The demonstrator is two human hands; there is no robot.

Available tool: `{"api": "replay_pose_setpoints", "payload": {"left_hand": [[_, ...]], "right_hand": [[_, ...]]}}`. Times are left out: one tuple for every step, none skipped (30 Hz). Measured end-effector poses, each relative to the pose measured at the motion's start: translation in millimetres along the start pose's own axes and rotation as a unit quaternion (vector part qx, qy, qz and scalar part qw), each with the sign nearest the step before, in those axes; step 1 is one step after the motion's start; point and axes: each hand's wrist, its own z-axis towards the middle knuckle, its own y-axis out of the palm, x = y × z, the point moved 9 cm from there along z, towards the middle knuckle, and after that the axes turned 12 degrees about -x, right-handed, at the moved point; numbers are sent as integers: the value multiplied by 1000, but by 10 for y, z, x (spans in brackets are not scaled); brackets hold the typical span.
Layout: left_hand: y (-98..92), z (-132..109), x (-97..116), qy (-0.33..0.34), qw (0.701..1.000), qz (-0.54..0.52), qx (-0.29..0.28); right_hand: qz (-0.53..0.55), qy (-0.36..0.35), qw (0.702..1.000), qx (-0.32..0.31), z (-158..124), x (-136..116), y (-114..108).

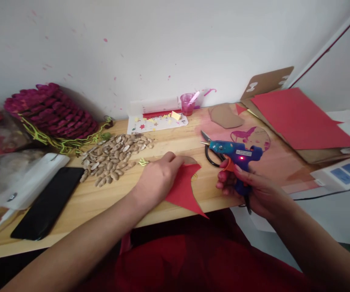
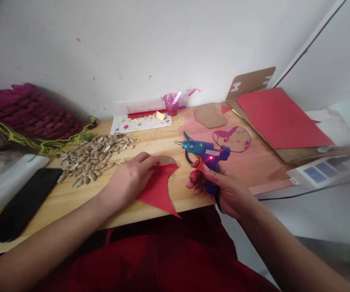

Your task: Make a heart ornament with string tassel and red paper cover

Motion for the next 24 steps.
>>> {"api": "replay_pose_setpoints", "payload": {"left_hand": [[9,-54,46,10,999,30,12],[8,-110,87,22,998,48,29],[2,-167,123,37,997,53,46],[-8,-223,146,49,996,48,64],[-17,-275,160,59,994,40,80],[-20,-319,164,66,993,29,90],[-16,-356,163,69,993,19,95],[-4,-384,160,72,993,12,95],[13,-408,158,73,993,8,92],[32,-429,164,77,993,9,86],[50,-450,176,83,993,15,82],[65,-472,192,90,993,23,78],[79,-495,206,96,992,30,75],[87,-520,215,102,992,33,73],[91,-545,218,105,991,32,73],[94,-570,214,107,991,27,73],[96,-593,207,108,991,19,73],[98,-615,199,110,991,12,74],[102,-634,192,112,991,6,75],[108,-648,185,113,991,1,75],[117,-657,181,115,990,-2,75],[125,-660,176,116,990,-5,75],[131,-659,171,116,990,-9,76],[131,-656,164,115,990,-16,79]], "right_hand": [[-14,2,1000,1,17,-17,-2],[-27,5,1000,0,35,-29,0],[-39,9,999,-2,53,-36,5],[-51,16,999,-5,70,-39,12],[-64,25,998,-9,87,-40,20],[-78,35,996,-14,104,-41,30],[-95,46,994,-19,119,-44,38],[-116,55,992,-21,134,-54,42],[-140,61,988,-22,149,-74,43],[-166,66,984,-23,164,-100,47],[-197,74,977,-26,180,-124,57],[-231,84,969,-31,197,-149,73],[-268,96,958,-37,216,-172,94],[-307,107,945,-43,236,-195,119],[-347,117,929,-46,257,-222,144],[-385,122,914,-47,280,-251,170],[-416,124,900,-47,304,-280,196],[-440,126,888,-47,326,-300,223],[-458,131,878,-50,347,-306,250],[-473,136,869,-53,366,-307,277],[-488,141,859,-57,385,-305,306],[-507,142,848,-59,404,-308,336],[-530,140,834,-60,426,-318,369],[-555,134,819,-60,450,-335,407]]}}
